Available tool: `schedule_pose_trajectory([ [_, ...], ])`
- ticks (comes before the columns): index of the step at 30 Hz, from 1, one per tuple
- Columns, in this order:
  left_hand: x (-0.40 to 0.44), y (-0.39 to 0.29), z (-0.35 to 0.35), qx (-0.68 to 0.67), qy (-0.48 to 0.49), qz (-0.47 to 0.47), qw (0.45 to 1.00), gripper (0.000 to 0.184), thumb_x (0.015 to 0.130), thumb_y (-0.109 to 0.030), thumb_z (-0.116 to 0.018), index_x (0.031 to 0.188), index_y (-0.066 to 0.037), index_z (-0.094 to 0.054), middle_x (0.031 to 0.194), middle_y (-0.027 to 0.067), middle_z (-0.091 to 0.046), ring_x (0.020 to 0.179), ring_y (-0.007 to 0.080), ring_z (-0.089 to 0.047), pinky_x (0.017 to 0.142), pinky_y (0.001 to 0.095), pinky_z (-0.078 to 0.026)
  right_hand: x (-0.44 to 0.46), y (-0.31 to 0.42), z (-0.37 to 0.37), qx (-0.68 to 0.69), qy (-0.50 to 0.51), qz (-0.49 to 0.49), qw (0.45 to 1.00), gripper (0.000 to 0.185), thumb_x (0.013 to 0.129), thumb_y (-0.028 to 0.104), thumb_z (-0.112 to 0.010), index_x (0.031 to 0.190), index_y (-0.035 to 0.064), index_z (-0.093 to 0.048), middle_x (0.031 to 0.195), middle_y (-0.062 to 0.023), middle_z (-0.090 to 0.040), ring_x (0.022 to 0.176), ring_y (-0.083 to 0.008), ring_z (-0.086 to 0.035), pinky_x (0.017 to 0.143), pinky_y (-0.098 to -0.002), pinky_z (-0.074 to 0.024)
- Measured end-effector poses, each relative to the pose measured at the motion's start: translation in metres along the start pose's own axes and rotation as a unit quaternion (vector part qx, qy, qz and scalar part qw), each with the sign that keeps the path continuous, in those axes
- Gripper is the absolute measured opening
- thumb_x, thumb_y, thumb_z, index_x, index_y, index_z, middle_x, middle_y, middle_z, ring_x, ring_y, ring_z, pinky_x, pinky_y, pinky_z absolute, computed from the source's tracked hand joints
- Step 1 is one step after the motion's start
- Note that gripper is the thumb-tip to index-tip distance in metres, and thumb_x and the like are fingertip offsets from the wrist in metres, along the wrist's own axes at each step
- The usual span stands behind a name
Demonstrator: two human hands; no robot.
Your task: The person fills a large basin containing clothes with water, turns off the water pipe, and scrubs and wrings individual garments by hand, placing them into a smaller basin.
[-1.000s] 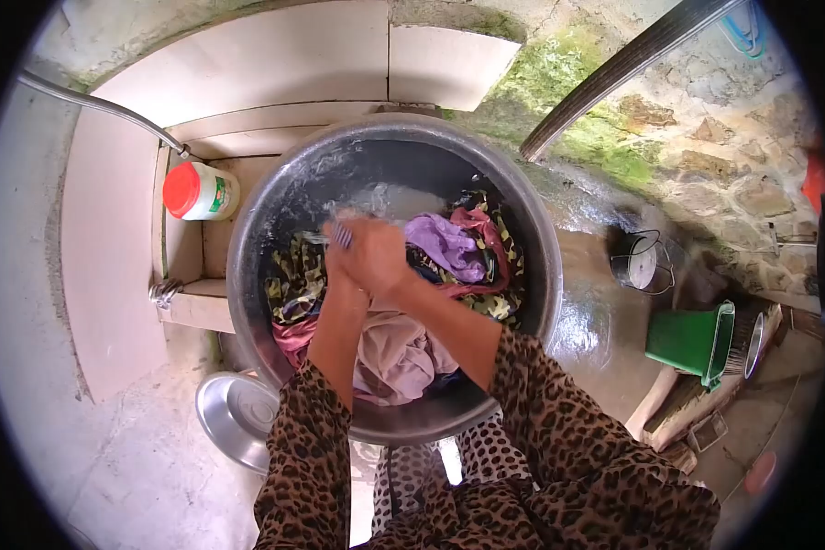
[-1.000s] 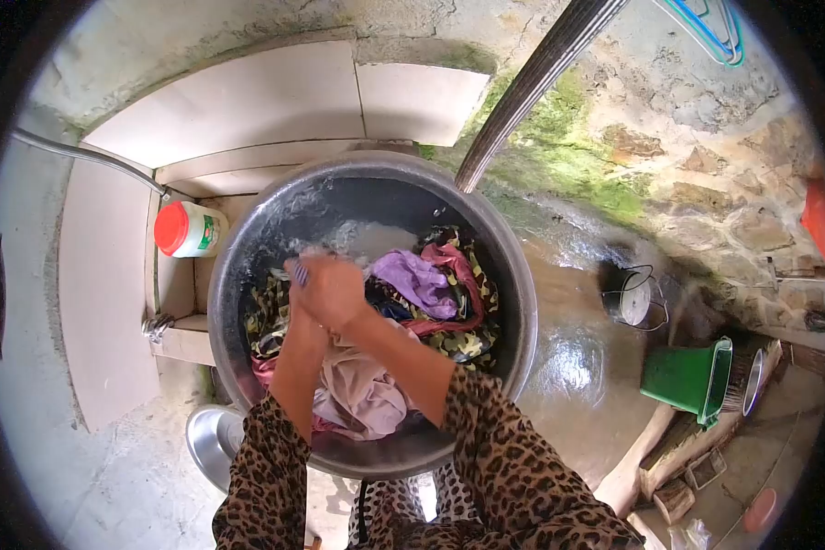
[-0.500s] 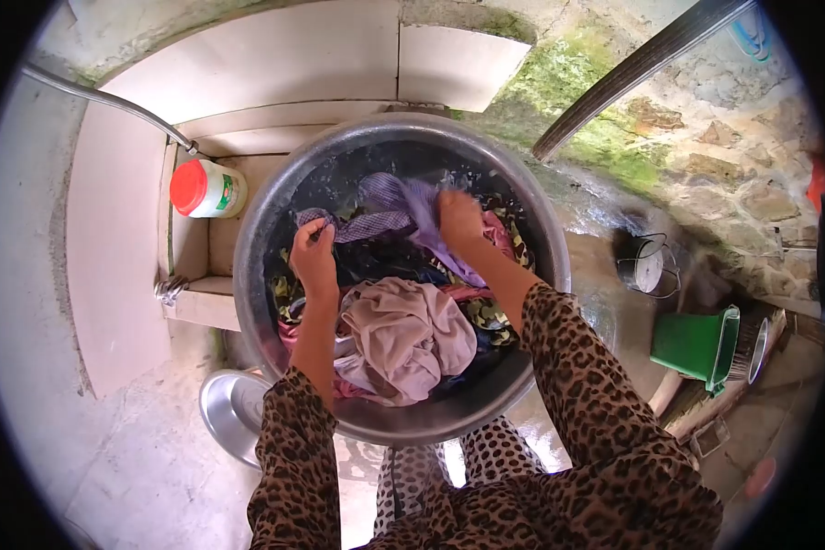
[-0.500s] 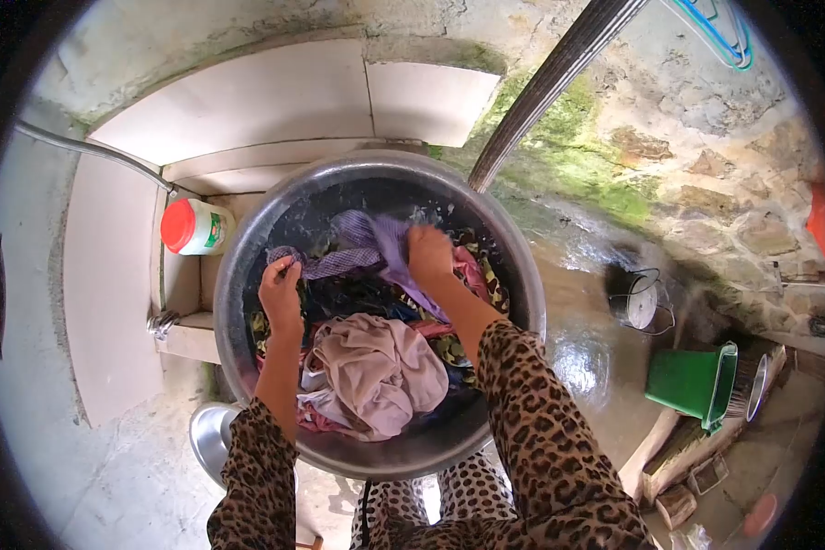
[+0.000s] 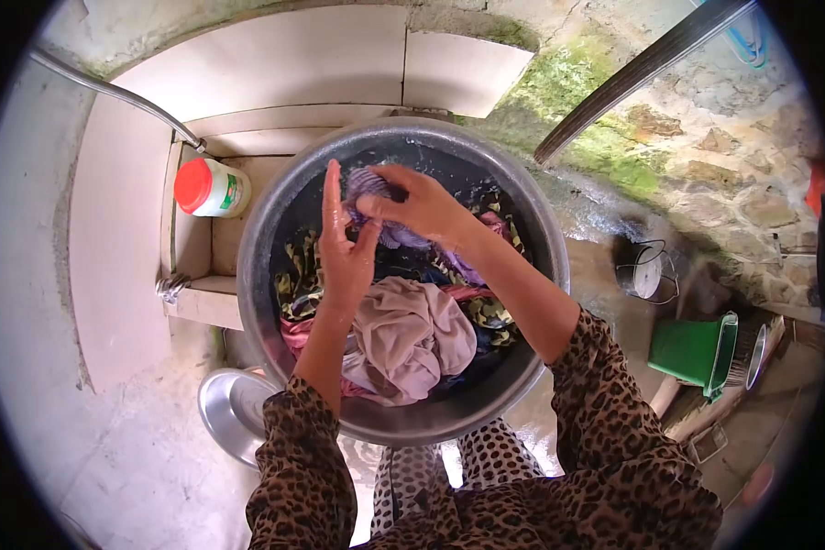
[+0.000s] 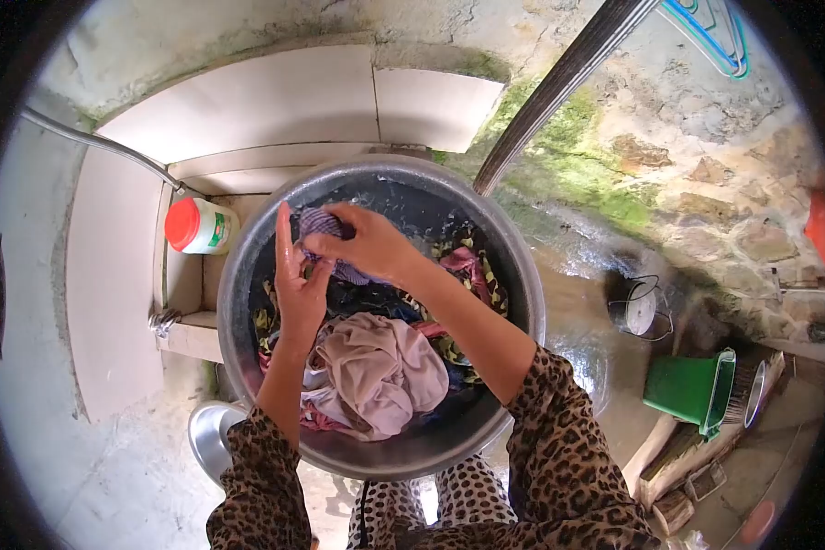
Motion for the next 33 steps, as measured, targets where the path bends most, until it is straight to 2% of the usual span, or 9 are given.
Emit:
schedule_pose_trajectory([
  [4,0.011,-0.038,-0.006,0.007,0.035,-0.024,0.999,0.087,0.078,0.01,-0.061,0.15,-0.006,-0.014,0.139,0.0129,-0.042,0.105,0.0144,-0.052,0.093,0.0267,-0.042,-0.006,0.03,0.003,0.064,-0.025,-0.059,0.996,0.024,0.078,0.018,-0.076,0.087,-0.0016,-0.065,0.069,-0.0088,-0.061,0.06,-0.0127,-0.053,0.058,-0.0315,-0.0455],
  [8,0.017,-0.034,0.004,0.166,-0.029,-0.081,0.982,0.081,0.08,0.0,-0.066,0.148,-0.007,-0.024,0.12,0.0136,-0.055,0.101,0.0167,-0.057,0.09,0.0284,-0.045,-0.003,0.047,0.029,-0.19,-0.201,0.02,0.961,0.027,0.071,0.015,-0.078,0.084,-0.0009,-0.061,0.073,-0.0124,-0.059,0.059,-0.0245,-0.057,0.058,-0.0334,-0.045],
  [11,-0.001,0.025,0.026,0.219,-0.035,0.071,0.973,0.063,0.082,-0.01,-0.069,0.138,-0.005,-0.041,0.12,0.0173,-0.054,0.095,0.0231,-0.061,0.084,0.0319,-0.049,0.009,-0.015,0.044,-0.345,-0.223,0.123,0.904,0.032,0.068,0.019,-0.08,0.088,0.0029,-0.06,0.082,-0.0123,-0.059,0.075,-0.0298,-0.061,0.066,-0.0383,-0.0463],
  [18,-0.081,0.082,0.021,0.158,0.043,0.193,0.967,0.036,0.083,-0.008,-0.065,0.118,-0.002,-0.057,0.11,0.0156,-0.06,0.087,0.0222,-0.064,0.079,0.0309,-0.051,-0.04,-0.174,0.033,-0.639,0.077,-0.023,0.765,0.029,0.076,0.027,-0.07,0.102,0.015,-0.066,0.101,-0.0085,-0.065,0.1,-0.0279,-0.061,0.096,-0.0573,-0.0356],
  [22,-0.108,0.084,0.02,0.158,0.058,0.24,0.956,0.033,0.084,-0.009,-0.062,0.115,-0.001,-0.059,0.109,0.0154,-0.061,0.088,0.0227,-0.065,0.081,0.0314,-0.051,-0.052,-0.223,0.038,-0.69,0.332,-0.173,0.62,0.022,0.071,0.016,-0.067,0.092,0.0085,-0.072,0.1,-0.0134,-0.069,0.096,-0.031,-0.066,0.096,-0.0537,-0.0418],
  [25,-0.111,0.075,0.022,0.155,0.048,0.261,0.952,0.031,0.084,-0.009,-0.061,0.114,-0.001,-0.06,0.108,0.0143,-0.063,0.089,0.0227,-0.065,0.082,0.0308,-0.05,-0.039,-0.189,0.057,-0.562,0.022,-0.265,0.783,0.025,0.069,0.016,-0.067,0.09,0.0036,-0.071,0.091,-0.0149,-0.07,0.09,-0.0339,-0.066,0.084,-0.0446,-0.0497],
  [26,-0.113,0.075,0.023,0.147,0.043,0.271,0.95,0.03,0.084,-0.009,-0.061,0.113,-0.001,-0.06,0.106,0.0137,-0.063,0.089,0.0223,-0.065,0.082,0.0304,-0.05,-0.03,-0.199,0.066,-0.536,-0.015,-0.232,0.811,0.031,0.065,0.018,-0.069,0.092,0.0024,-0.068,0.089,-0.018,-0.068,0.084,-0.0374,-0.065,0.069,-0.0409,-0.0507],
  [28,-0.113,0.08,0.026,0.128,0.034,0.29,0.948,0.03,0.084,-0.009,-0.061,0.113,-0.001,-0.061,0.103,0.0126,-0.065,0.09,0.0215,-0.065,0.082,0.0294,-0.049,-0.025,-0.108,0.066,-0.359,-0.058,-0.15,0.919,0.03,0.065,0.013,-0.069,0.091,-0.0001,-0.062,0.085,-0.0175,-0.065,0.078,-0.035,-0.063,0.068,-0.0374,-0.0475],
  [33,-0.111,0.091,0.014,0.017,0.007,0.318,0.948,0.026,0.089,-0.011,-0.06,0.112,0.0,-0.061,0.099,0.0079,-0.066,0.087,0.0159,-0.064,0.078,0.0265,-0.049,-0.04,0.065,0.053,-0.219,-0.101,-0.023,0.97,0.035,0.065,-0.005,-0.063,0.098,-0.0003,-0.054,0.082,-0.0172,-0.058,0.075,-0.0344,-0.059,0.071,-0.0346,-0.0468],
])
Point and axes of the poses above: each hand's wrist, its own x-axis towards the middle knuckle, its own z-axis out of the back of the hand, y = z × x, the point moved 4 cm from there along x, towards the middle knuckle
